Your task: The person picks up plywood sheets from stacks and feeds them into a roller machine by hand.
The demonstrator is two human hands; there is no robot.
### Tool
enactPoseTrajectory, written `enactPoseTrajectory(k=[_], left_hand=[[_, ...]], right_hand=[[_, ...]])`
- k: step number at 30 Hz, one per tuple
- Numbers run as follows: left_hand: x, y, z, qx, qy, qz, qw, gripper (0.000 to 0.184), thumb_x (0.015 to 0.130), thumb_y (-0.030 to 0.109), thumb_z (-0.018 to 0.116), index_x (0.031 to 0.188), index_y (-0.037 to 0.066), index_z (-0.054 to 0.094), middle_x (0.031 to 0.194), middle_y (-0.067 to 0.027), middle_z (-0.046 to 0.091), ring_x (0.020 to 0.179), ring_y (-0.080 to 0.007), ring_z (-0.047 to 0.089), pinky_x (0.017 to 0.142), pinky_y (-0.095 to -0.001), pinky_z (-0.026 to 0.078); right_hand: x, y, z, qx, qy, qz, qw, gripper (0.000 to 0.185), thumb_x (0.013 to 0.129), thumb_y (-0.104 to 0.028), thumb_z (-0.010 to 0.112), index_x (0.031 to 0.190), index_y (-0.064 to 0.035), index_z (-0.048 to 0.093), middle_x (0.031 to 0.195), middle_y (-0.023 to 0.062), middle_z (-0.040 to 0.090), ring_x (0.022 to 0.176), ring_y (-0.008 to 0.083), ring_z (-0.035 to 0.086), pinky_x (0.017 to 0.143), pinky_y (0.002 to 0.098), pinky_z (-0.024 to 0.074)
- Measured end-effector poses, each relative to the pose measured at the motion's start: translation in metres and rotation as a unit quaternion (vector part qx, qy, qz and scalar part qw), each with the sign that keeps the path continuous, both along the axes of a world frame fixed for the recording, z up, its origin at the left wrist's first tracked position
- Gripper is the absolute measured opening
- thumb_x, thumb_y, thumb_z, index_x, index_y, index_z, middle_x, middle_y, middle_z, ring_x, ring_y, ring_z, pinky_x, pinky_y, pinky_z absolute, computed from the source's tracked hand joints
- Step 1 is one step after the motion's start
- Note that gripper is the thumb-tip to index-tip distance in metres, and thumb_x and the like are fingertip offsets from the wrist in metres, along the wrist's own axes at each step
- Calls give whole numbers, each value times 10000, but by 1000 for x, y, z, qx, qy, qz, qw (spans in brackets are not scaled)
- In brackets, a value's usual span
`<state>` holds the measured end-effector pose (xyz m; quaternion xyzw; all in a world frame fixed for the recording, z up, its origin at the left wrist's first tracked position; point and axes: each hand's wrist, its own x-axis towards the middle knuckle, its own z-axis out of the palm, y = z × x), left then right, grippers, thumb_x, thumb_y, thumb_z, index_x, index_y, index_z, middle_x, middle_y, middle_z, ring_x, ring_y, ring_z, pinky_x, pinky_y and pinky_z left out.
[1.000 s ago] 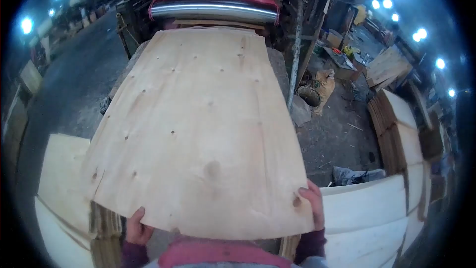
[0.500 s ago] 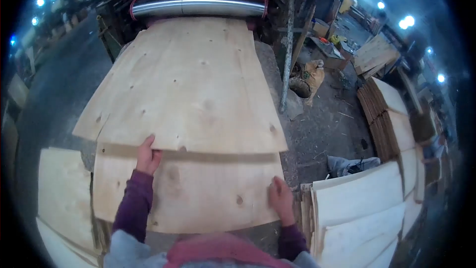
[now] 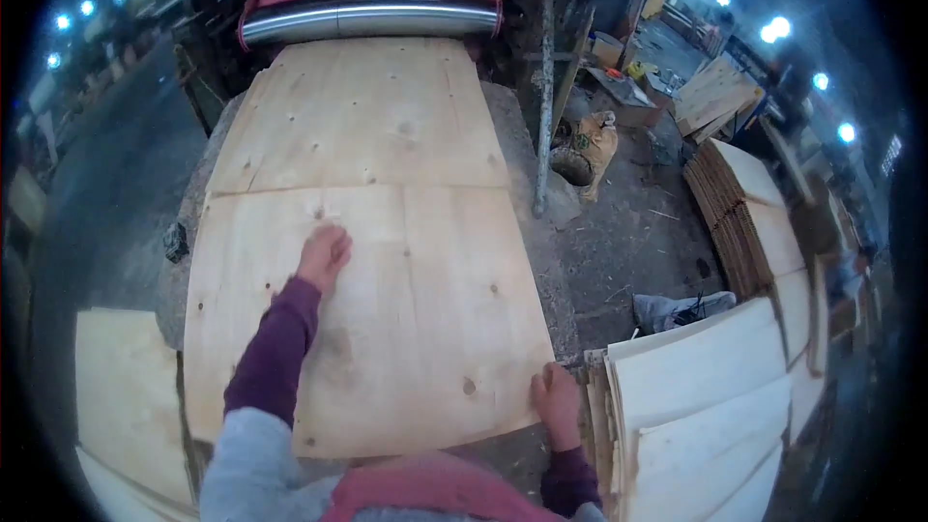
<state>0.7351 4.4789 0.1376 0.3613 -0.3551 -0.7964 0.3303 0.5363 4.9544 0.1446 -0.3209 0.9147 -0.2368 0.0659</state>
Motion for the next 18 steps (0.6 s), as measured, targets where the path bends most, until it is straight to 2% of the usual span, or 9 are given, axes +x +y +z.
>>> enactPoseTrajectory(k=[1, 3, 6, 9, 11, 13, 14, 16, 18], left_hand=[[16, 41, 20, 21, -24, 3, 999, 58, 931, 161, 601, 937, 122, 558, 871, 13, 587, 810, -105, 594, 720, -277, 519], [55, 98, 20, 9, 8, -21, 1000, 98, 932, 161, 603, 1008, 108, 570, 949, -6, 621, 884, -127, 611, 780, -279, 517], [121, 185, 35, 72, 7, 2, 997, 288, 948, 241, 576, 1171, 58, 565, 1132, -123, 644, 1041, -239, 631, 834, -354, 537], [179, 261, 42, 216, 94, 63, 970, 394, 977, 305, 510, 1247, 19, 531, 1203, -213, 606, 1075, -338, 613, 905, -415, 519], [210, 308, 29, 225, 152, 2, 962, 474, 968, 376, 526, 1287, 25, 513, 1240, -223, 585, 1094, -342, 608, 937, -430, 505], [236, 340, -10, 260, 122, -162, 944, 514, 963, 409, 530, 1309, 31, 497, 1286, -210, 561, 1142, -333, 584, 958, -431, 495], [241, 348, -21, 272, 106, -244, 925, 534, 960, 425, 532, 1320, 33, 489, 1308, -204, 549, 1166, -328, 571, 969, -432, 489], [207, 348, 35, 192, 181, -11, 964, 542, 963, 428, 527, 1340, 43, 470, 1334, -179, 535, 1206, -309, 545, 989, -435, 477], [188, 326, 71, 122, 250, 187, 942, 541, 967, 416, 527, 1357, 49, 449, 1353, -149, 525, 1235, -285, 523, 1015, -436, 459]], right_hand=[[-7, 0, 4, -9, -13, -5, 1000, 388, 848, -246, 648, 1120, 28, 603, 954, 184, 655, 891, 356, 633, 786, 425, 503], [-27, 0, 15, -28, -38, -13, 999, 378, 858, -258, 651, 1133, -2, 606, 867, 124, 646, 802, 298, 636, 717, 398, 507], [-59, -2, 34, -143, -235, -49, 960, 352, 892, -242, 632, 1150, -3, 611, 931, 71, 666, 841, 185, 647, 718, 323, 517], [-53, -25, 82, -269, -525, 19, 807, 348, 904, -189, 616, 1192, 5, 599, 1018, 51, 668, 887, 119, 638, 735, 284, 526], [-60, -44, 98, -243, -566, 71, 785, 383, 899, -152, 598, 1236, 27, 569, 1082, 92, 666, 908, 143, 653, 776, 287, 535], [-44, -64, 160, -272, -555, 128, 776, 388, 896, -145, 584, 1239, 35, 561, 1078, 103, 666, 908, 158, 657, 783, 298, 538], [-35, -62, 180, -317, -554, 109, 762, 393, 892, -149, 577, 1238, 36, 560, 1082, 110, 664, 911, 167, 659, 789, 303, 538], [-21, -59, 203, -411, -549, 70, 725, 404, 885, -158, 562, 1237, 39, 559, 1088, 124, 661, 917, 185, 663, 800, 313, 539], [-30, -48, 174, -410, -562, 62, 716, 418, 876, -172, 554, 1236, 41, 558, 1092, 135, 659, 923, 200, 665, 810, 318, 538]])
